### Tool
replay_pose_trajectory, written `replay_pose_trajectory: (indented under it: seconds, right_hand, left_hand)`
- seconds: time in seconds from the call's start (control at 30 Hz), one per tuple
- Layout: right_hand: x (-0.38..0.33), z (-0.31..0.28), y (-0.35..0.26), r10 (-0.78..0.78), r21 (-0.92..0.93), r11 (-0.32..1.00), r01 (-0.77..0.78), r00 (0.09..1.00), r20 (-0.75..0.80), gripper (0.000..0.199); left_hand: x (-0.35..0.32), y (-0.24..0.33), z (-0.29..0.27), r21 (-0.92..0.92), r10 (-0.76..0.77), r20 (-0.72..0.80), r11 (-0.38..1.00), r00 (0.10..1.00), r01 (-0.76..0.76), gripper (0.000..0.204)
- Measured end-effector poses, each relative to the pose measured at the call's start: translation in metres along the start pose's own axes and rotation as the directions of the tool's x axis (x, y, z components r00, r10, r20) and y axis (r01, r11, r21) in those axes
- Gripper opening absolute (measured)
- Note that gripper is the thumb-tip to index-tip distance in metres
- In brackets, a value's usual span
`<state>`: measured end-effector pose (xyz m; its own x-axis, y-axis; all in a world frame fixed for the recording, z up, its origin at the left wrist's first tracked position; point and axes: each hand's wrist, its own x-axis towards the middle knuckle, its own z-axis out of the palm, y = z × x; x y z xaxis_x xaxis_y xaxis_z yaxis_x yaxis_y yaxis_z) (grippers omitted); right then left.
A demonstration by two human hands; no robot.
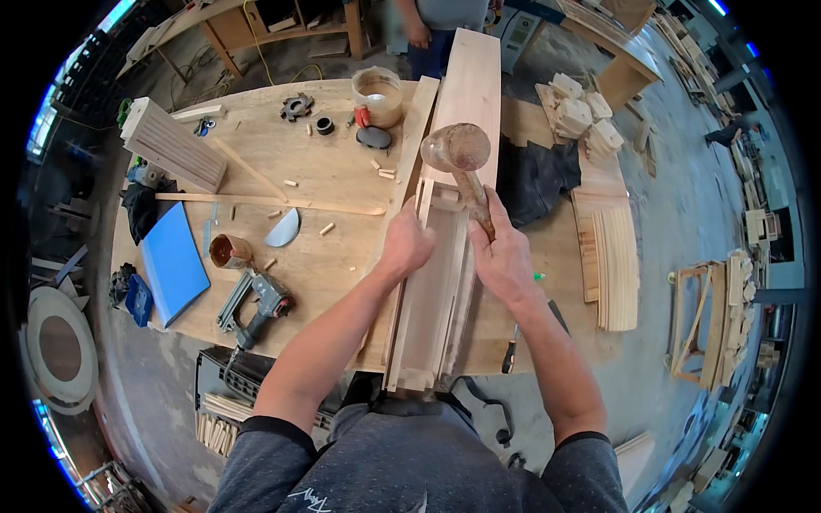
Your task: The person applies glue to a wooden strip and a wooden box frame using a brush. They then use a mallet to tap the strip into place on the frame. The person repeats this process with another strip, tapping it into position. Finally, they fit a small wooden piece into the assembled frame.
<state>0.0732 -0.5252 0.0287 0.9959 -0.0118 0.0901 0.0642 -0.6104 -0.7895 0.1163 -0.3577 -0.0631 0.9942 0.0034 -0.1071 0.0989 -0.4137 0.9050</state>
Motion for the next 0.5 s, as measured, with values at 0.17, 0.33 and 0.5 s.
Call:
replay_pose_trajectory:
  seconds: [0.17, 0.33, 0.5]
  right_hand:
    - [0.004, 0.004, 0.017, 0.081, -0.155, 0.986, -0.061, 0.989, 0.127, 0.058]
    - [0.001, 0.007, 0.022, 0.089, -0.046, 0.995, -0.085, 0.991, 0.097, 0.057]
    - [0.001, 0.009, 0.015, 0.169, -0.044, 0.985, -0.165, 0.980, 0.110, 0.057]
  left_hand:
    - [0.001, 0.002, -0.003, -0.033, -0.007, 0.029, 0.999, 1.000, 0.008, 0.052]
    - [0.001, 0.012, -0.007, -0.028, -0.050, 0.075, 0.998, 0.996, 0.052, 0.059]
    - [0.001, 0.011, -0.010, -0.054, -0.084, 0.076, 0.995, 0.994, 0.088, 0.053]
